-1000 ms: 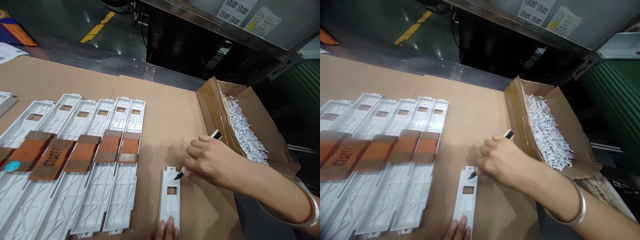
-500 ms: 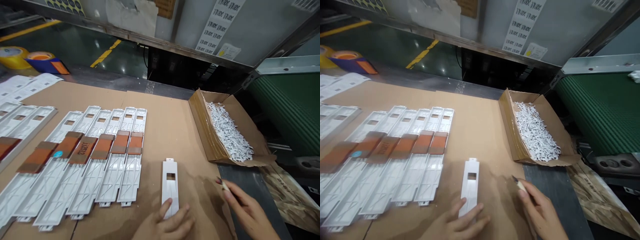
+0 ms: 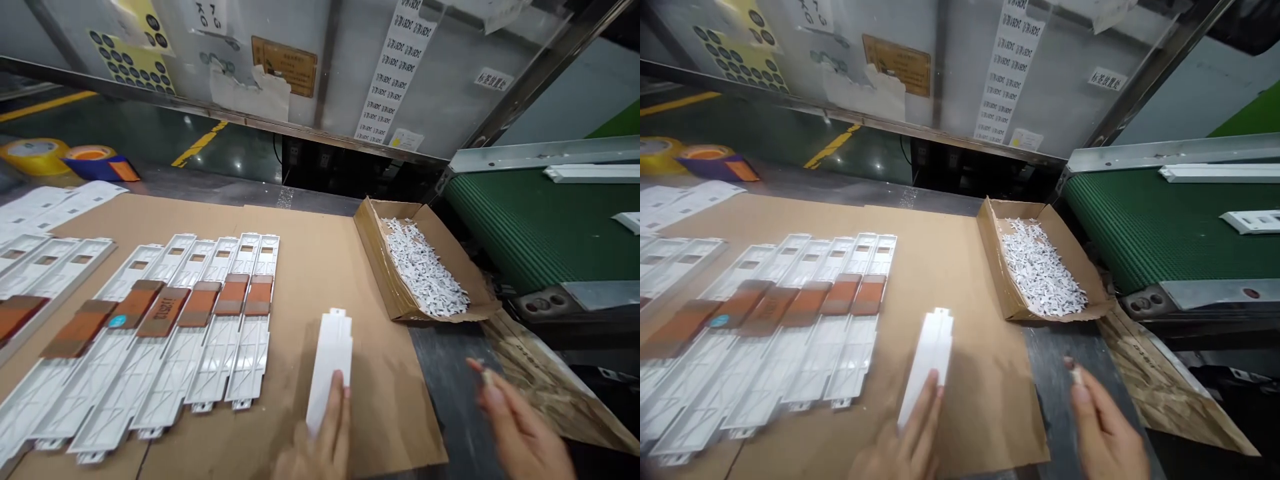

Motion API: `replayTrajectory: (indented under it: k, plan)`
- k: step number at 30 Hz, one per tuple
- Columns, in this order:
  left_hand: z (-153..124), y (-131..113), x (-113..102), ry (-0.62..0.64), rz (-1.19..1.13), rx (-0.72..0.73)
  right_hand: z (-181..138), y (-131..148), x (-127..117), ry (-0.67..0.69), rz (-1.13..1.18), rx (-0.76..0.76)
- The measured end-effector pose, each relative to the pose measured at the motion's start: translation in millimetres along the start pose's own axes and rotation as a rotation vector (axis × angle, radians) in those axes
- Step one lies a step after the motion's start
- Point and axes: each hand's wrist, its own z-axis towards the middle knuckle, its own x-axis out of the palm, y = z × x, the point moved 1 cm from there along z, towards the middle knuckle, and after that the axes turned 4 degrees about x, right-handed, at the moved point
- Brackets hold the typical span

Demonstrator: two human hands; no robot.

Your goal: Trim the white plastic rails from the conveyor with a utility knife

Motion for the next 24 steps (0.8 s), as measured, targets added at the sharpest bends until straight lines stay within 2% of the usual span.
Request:
replayTrajectory:
  k: [1, 4, 9, 13, 24]
  plan:
    - [-8.7, -4.1, 8.1, 0.052, 0.012, -0.031, -1.9, 19.6, 12.8, -0.004, 0.021, -0.065]
    - [-25.5, -15.7, 25.5, 0.120, 0.024, -0.061, -7.6, 68.2, 52.1, 0.119, 0.033, -0.336]
    - [-29.1, -21.6, 30.9, 0.146, -0.082, -0.123, -17.2, 106.5, 92.6, 0.217, -0.106, -0.545]
    - [-32.6, -18.3, 30.0, 0.162, -0.165, -0.141, -21.6, 115.1, 101.8, 0.256, -0.199, -0.614]
    - [-37.3, -20.5, 27.9, 0.188, -0.173, -0.125, -21.0, 119.8, 100.2, 0.296, -0.332, -0.724]
